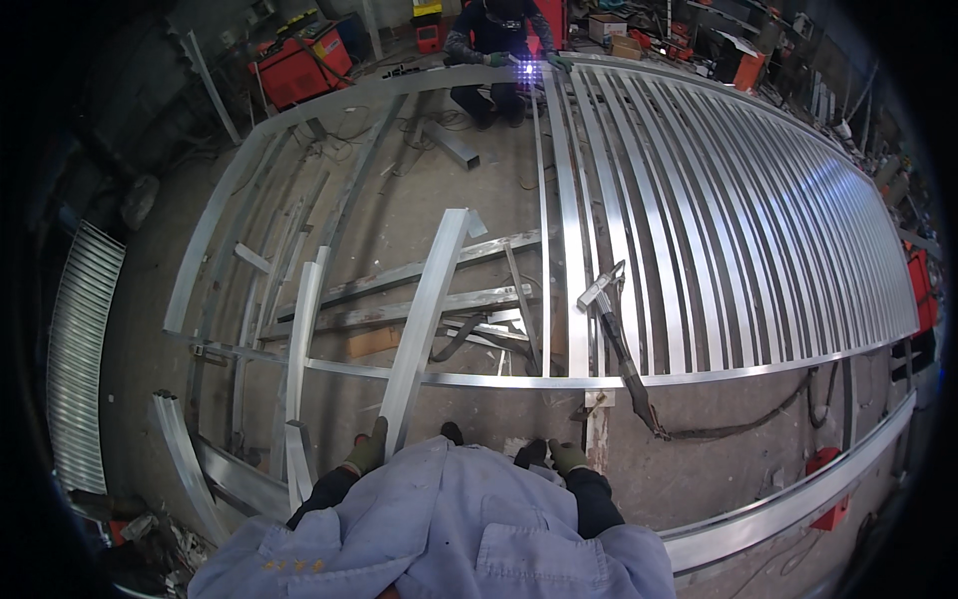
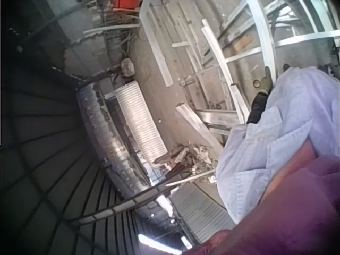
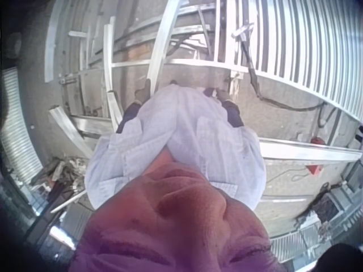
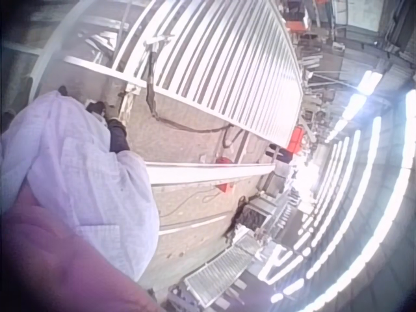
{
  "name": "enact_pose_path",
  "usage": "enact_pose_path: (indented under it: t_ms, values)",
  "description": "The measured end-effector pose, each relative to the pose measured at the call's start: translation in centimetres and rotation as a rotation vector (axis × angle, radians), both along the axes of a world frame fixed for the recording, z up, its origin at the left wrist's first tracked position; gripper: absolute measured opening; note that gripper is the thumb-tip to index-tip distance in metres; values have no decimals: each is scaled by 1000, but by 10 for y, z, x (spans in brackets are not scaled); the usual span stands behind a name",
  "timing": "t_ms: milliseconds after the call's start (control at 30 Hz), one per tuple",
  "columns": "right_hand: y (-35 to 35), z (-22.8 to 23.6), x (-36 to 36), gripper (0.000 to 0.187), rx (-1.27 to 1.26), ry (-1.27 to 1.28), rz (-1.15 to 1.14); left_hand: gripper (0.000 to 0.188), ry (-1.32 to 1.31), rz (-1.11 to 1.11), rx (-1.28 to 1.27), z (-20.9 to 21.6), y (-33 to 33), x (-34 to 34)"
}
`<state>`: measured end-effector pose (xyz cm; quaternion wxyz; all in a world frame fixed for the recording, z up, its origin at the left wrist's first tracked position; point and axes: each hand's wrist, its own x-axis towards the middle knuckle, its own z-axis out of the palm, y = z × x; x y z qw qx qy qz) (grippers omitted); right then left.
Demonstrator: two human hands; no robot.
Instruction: The person positions metal bars onto a curved metal frame and welds them in place using a handheld welding tool. They repeat this process for multiple bars, moving along the frame to attach each piece.
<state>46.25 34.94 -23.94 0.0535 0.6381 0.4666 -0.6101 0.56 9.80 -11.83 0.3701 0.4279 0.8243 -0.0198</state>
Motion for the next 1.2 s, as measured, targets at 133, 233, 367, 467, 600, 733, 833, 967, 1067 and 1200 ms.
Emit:
enact_pose_path:
  t_ms: [133,233,367,467,600,733,833,967,1067,1200]
  values:
    - [17,26,-18,69,-19,109,-16,74,30,-118,-32,10,1,9]
    - [43,66,-68,65,54,284,78,81,-123,94,-23,8,7,-20]
    - [60,179,-154,64,37,574,323,60,134,-241,205,24,45,-70]
    - [73,213,-177,65,118,671,574,77,-125,72,210,121,194,-30]
    - [15,267,-247,65,-325,899,616,53,373,-782,496,101,248,-122]
    - [-6,275,-234,66,-503,1154,45,108,33,-35,192,204,356,41]
    - [5,261,-216,66,-530,1176,-276,107,-27,-107,143,212,390,98]
    - [23,243,-175,65,-249,1081,-442,83,-307,-338,293,177,366,113]
    - [43,257,-142,78,-120,1044,-492,64,-160,-534,196,152,298,92]
    - [87,240,-125,76,-29,940,-401,62,143,-681,35,103,151,15]
